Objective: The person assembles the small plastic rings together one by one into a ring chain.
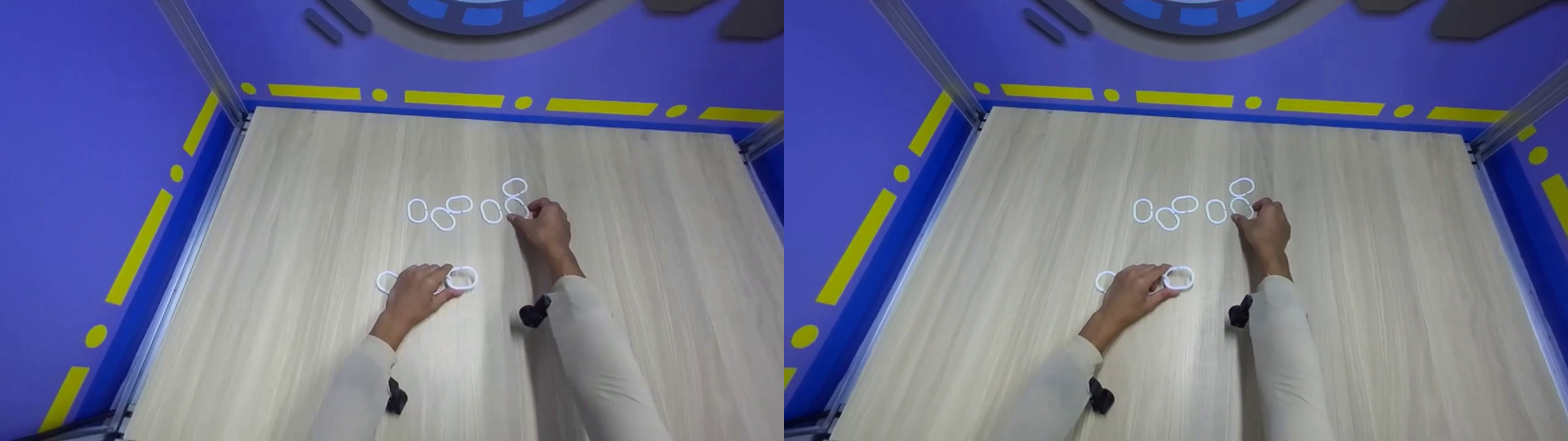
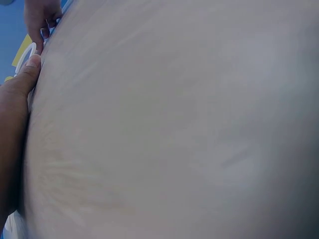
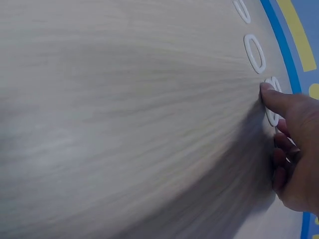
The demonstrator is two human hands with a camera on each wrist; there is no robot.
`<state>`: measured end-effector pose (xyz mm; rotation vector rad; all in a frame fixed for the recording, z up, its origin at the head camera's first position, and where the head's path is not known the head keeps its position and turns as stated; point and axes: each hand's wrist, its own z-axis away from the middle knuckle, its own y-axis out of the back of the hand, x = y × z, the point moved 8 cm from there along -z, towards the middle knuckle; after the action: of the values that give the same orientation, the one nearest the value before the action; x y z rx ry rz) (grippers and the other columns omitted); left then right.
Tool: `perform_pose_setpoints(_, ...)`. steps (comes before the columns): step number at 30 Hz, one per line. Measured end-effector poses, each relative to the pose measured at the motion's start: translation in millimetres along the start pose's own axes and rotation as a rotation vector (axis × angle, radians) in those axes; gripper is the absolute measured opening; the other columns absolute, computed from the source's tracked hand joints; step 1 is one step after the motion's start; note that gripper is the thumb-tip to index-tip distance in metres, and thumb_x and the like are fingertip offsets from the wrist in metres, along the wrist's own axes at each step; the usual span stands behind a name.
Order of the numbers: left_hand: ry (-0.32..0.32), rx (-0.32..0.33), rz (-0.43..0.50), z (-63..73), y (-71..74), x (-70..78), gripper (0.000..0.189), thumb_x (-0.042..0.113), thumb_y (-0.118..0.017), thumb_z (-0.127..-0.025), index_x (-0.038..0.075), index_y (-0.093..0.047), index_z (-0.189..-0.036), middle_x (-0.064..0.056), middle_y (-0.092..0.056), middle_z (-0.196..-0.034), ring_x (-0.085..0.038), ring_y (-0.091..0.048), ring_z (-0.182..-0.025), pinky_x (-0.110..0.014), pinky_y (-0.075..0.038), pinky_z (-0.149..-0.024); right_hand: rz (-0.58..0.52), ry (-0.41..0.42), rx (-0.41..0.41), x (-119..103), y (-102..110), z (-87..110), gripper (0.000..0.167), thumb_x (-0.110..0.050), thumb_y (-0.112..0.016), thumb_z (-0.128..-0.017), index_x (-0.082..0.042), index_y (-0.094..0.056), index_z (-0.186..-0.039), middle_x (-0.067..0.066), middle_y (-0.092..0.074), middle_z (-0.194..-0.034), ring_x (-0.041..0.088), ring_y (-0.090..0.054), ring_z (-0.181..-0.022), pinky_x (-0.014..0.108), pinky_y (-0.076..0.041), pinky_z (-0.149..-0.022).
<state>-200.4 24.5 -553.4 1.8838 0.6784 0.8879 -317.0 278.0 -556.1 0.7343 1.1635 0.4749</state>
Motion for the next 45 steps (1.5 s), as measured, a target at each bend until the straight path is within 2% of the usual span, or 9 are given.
perform_pose_setpoints(9,-0.009,0.022,-0.007,1.8,2.6,-1.3,0.045,0.051,-0.066,-0.093,0.014,-0.070,-0.119,0.004,-0.078,-0.096,-0.011,-0.070,-0.080,-0.027,-0.054,-0.074,-0.016,0.080,0.085,-3,-4,7.3,0.044,-0.020,-0.071,-0.094,-0.002,-0.053,-0.130,0.018,-0.065,-0.112,0.030,-0.059,-0.097,0.038,-0.042,-0.083)
perform_pose_setpoints(14,-0.010,0.014,-0.016,-0.7,2.5,0.8,0.044,0.051,-0.065,-0.094,0.014,-0.070,-0.117,0.004,-0.077,-0.095,-0.012,-0.071,-0.080,-0.027,-0.054,-0.073,-0.106,0.148,0.142,-1,-2,9.8,0.034,-0.009,-0.066,-0.097,0.000,-0.058,-0.129,0.021,-0.069,-0.116,0.030,-0.063,-0.102,0.037,-0.047,-0.087)
perform_pose_setpoints(21,-0.027,0.035,-0.026,-0.1,2.0,0.1,0.043,0.051,-0.065,-0.094,0.014,-0.070,-0.115,0.004,-0.077,-0.094,-0.012,-0.071,-0.080,-0.027,-0.054,-0.072,-0.196,0.212,0.131,1,3,13.4,0.027,0.000,-0.065,-0.095,0.003,-0.065,-0.122,0.020,-0.071,-0.111,0.012,-0.059,-0.092,0.008,-0.042,-0.072)
perform_pose_setpoints(28,-0.021,0.026,-0.022,-0.1,1.7,0.6,0.044,0.051,-0.065,-0.094,0.014,-0.070,-0.118,0.004,-0.077,-0.097,-0.012,-0.071,-0.082,-0.027,-0.054,-0.074,-0.324,0.178,0.127,9,7,17.9,0.020,-0.002,-0.068,-0.094,0.005,-0.071,-0.113,0.021,-0.074,-0.107,-0.008,-0.061,-0.078,0.006,-0.049,-0.070)
perform_pose_setpoints(31,-0.026,0.023,-0.015,-0.6,1.4,1.8,0.043,0.051,-0.065,-0.095,0.014,-0.070,-0.118,0.004,-0.078,-0.098,-0.012,-0.072,-0.084,-0.028,-0.054,-0.075,-0.432,0.160,0.092,13,5,21.6,0.023,-0.005,-0.068,-0.095,0.007,-0.071,-0.115,0.007,-0.075,-0.096,-0.007,-0.066,-0.074,0.010,-0.053,-0.070)
perform_pose_setpoints(35,-0.025,0.021,-0.010,-0.2,1.4,1.6,0.044,0.050,-0.065,-0.094,0.014,-0.070,-0.117,0.004,-0.077,-0.096,-0.013,-0.071,-0.082,-0.028,-0.054,-0.075,-0.505,0.191,-0.016,9,-1,28.9,0.028,-0.007,-0.065,-0.098,0.008,-0.067,-0.121,-0.008,-0.071,-0.088,-0.001,-0.069,-0.075,0.015,-0.056,-0.071)
perform_pose_setpoints(38,-0.022,0.024,-0.005,-0.1,2.3,1.1,0.044,0.050,-0.065,-0.093,0.014,-0.070,-0.116,0.004,-0.076,-0.092,-0.013,-0.069,-0.078,-0.029,-0.054,-0.074,-0.475,0.236,-0.095,-1,-6,35.5,0.030,-0.009,-0.062,-0.100,0.008,-0.066,-0.125,0.002,-0.073,-0.095,0.002,-0.068,-0.076,0.016,-0.055,-0.067)
perform_pose_setpoints(42,-0.026,0.031,-0.004,-0.5,3.6,1.6,0.044,0.051,-0.066,-0.093,0.014,-0.070,-0.116,0.004,-0.075,-0.088,-0.013,-0.067,-0.075,-0.029,-0.053,-0.071,-0.428,0.298,-0.144,-16,-10,43.5,0.028,-0.006,-0.058,-0.101,0.010,-0.066,-0.123,0.020,-0.072,-0.105,0.002,-0.061,-0.076,0.017,-0.051,-0.066)
perform_pose_setpoints(45,-0.032,0.036,0.002,-0.4,4.3,2.4,0.044,0.051,-0.066,-0.092,0.014,-0.070,-0.115,0.004,-0.074,-0.086,-0.014,-0.067,-0.073,-0.030,-0.052,-0.070,-0.408,0.327,-0.174,-26,-13,50.7,0.027,-0.003,-0.058,-0.101,0.011,-0.067,-0.122,0.019,-0.071,-0.105,0.001,-0.057,-0.080,0.016,-0.049,-0.071)
